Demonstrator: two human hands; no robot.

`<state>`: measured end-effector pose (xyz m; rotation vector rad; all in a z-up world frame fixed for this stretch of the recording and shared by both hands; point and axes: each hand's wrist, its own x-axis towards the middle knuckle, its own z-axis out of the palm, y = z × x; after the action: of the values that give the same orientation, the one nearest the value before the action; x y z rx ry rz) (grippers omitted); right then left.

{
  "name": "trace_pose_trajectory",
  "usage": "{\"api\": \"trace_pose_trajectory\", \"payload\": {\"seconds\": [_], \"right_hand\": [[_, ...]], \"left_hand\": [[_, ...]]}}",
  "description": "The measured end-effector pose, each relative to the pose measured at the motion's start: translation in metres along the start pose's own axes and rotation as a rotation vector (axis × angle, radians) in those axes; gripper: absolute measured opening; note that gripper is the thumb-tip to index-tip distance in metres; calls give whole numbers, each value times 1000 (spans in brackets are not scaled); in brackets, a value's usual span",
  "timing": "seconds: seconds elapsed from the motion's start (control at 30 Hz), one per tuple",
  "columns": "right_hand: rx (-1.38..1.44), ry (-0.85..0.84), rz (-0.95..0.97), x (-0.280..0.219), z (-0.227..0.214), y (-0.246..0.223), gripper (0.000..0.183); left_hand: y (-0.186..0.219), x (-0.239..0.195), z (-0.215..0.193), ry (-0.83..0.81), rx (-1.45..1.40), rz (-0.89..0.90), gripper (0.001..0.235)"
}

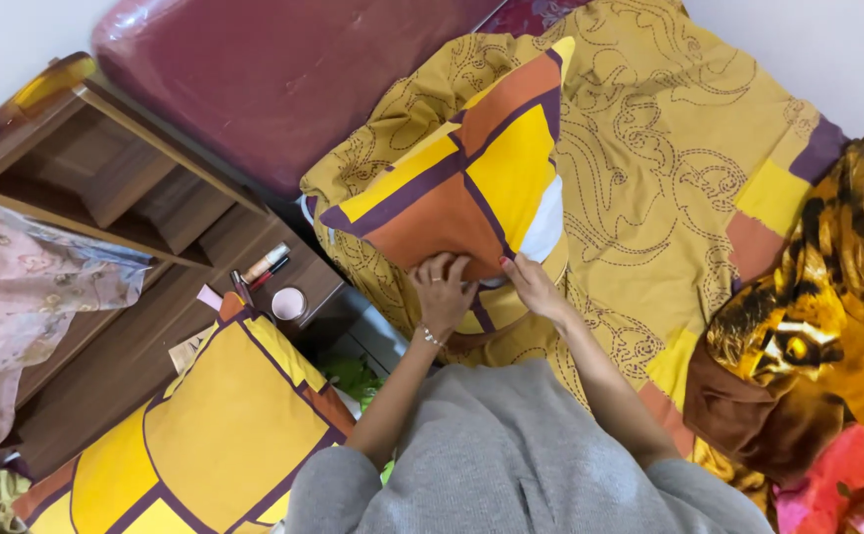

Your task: The person is putting patterned pillowcases onto two white pillows in a room with two beds.

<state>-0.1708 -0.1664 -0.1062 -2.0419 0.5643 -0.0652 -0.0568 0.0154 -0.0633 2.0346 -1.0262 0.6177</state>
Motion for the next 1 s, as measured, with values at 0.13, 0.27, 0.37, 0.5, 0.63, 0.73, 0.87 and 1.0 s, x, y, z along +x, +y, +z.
{"api": "trace_pose_trajectory", "payload": {"seconds": [0.13, 0.27, 0.37, 0.5, 0.63, 0.73, 0.87, 1.0], "right_hand": [[-111, -4, -151, -6, -2, -40, 38], [188, -175, 49, 1, 9, -38, 36], [676, -212, 154, -4, 24, -39, 41], [1112, -111, -33, -3, 42, -37, 43], [1454, -59, 60, 12, 33, -26, 38], [1597, -66, 47, 33, 18, 6, 24], [1763, 69, 5, 41, -43, 14, 29], [1978, 175, 161, 31, -84, -24, 34]], "left_hand": [[-8, -2, 6, -49, -15, 124, 41], [-8, -7, 0, -195, -61, 54, 38], [-10, -10, -8, -232, -78, 37, 31], [-20, -16, -22, -23, 59, -33, 42], [-34, -47, -33, -26, 184, -141, 43], [-38, -57, -44, -101, 110, -209, 44], [-53, -59, -56, -203, 58, -144, 49], [-62, -34, -58, -162, 151, -162, 47]]}}
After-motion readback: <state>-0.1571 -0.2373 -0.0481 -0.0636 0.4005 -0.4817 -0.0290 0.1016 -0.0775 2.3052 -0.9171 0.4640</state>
